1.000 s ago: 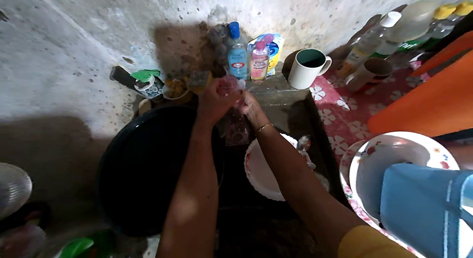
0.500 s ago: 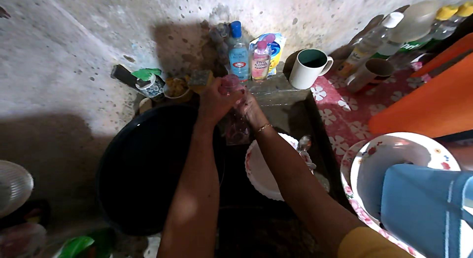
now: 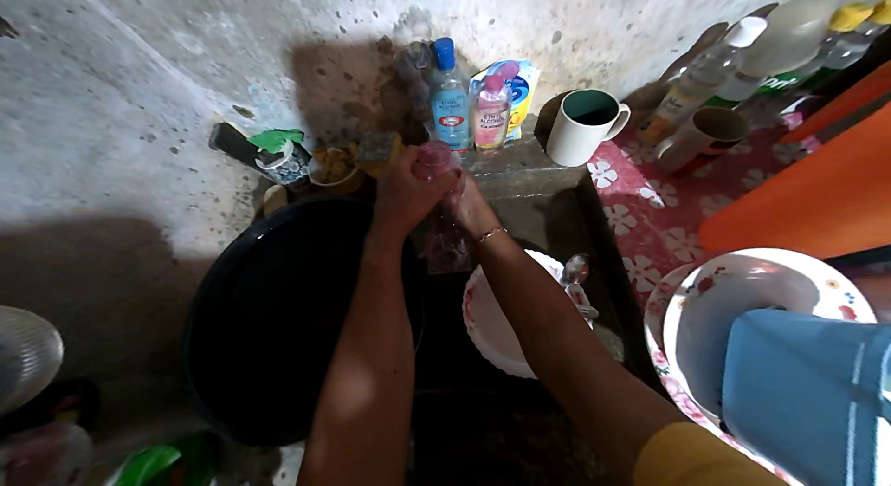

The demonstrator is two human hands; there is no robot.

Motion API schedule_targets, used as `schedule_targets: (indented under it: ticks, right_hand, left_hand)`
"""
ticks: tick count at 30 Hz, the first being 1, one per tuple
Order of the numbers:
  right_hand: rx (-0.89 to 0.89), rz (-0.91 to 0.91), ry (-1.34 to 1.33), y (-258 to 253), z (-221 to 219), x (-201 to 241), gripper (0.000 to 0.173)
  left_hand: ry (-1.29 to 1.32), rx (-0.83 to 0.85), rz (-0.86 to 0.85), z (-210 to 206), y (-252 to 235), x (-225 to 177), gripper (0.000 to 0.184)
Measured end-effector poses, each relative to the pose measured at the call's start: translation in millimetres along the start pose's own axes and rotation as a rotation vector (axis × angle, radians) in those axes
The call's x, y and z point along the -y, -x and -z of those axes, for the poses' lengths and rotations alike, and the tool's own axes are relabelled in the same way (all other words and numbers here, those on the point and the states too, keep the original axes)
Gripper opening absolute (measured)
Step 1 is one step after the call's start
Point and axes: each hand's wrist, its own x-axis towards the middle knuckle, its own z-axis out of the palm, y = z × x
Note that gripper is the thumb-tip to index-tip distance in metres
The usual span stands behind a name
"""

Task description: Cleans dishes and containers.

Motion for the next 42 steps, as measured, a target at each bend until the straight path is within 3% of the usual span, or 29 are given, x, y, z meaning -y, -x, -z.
schedule_targets:
  ticks: [3, 9, 15, 19, 23, 28, 32, 42]
  right_hand:
    - [-0.031, -0.004, 0.035, -3, 2, -1, 0.021]
    - [-0.024, 0.010, -0.073, -13, 6, -6, 0.024]
    - [0.091, -0.094, -0.276, -13, 4, 5, 0.042]
    - [0.186, -0.058, -0.186, -5, 5, 6, 0.018]
    - [0.216, -0.048, -0.170, -1, 5, 4, 0.024]
    - [0.131, -0.081, -0.203, -11, 10, -3, 0.033]
    - [0.067, -0.070, -0.198, -15, 9, -3, 0.028]
    - [0.077, -0.063, -0.176, -6, 1, 3, 0.030]
  left_hand:
    - [0.002, -0.002, 0.008, 0, -1, -1, 0.053]
    - [-0.007, 0.010, 0.012, 0, -1, 1, 0.054]
    - [0.001, 0.008, 0.022, 0, -1, 1, 0.054]
    - [0.004, 0.008, 0.017, 1, -1, 0, 0.053]
    - [0.010, 0.004, 0.012, 0, -1, 1, 0.052]
    - [0.021, 0.015, 0.006, 1, -2, 2, 0.053]
    - [0.004, 0.010, -0.006, 0, -1, 1, 0.052]
    - [-0.002, 0.004, 0.000, 0, -2, 0, 0.053]
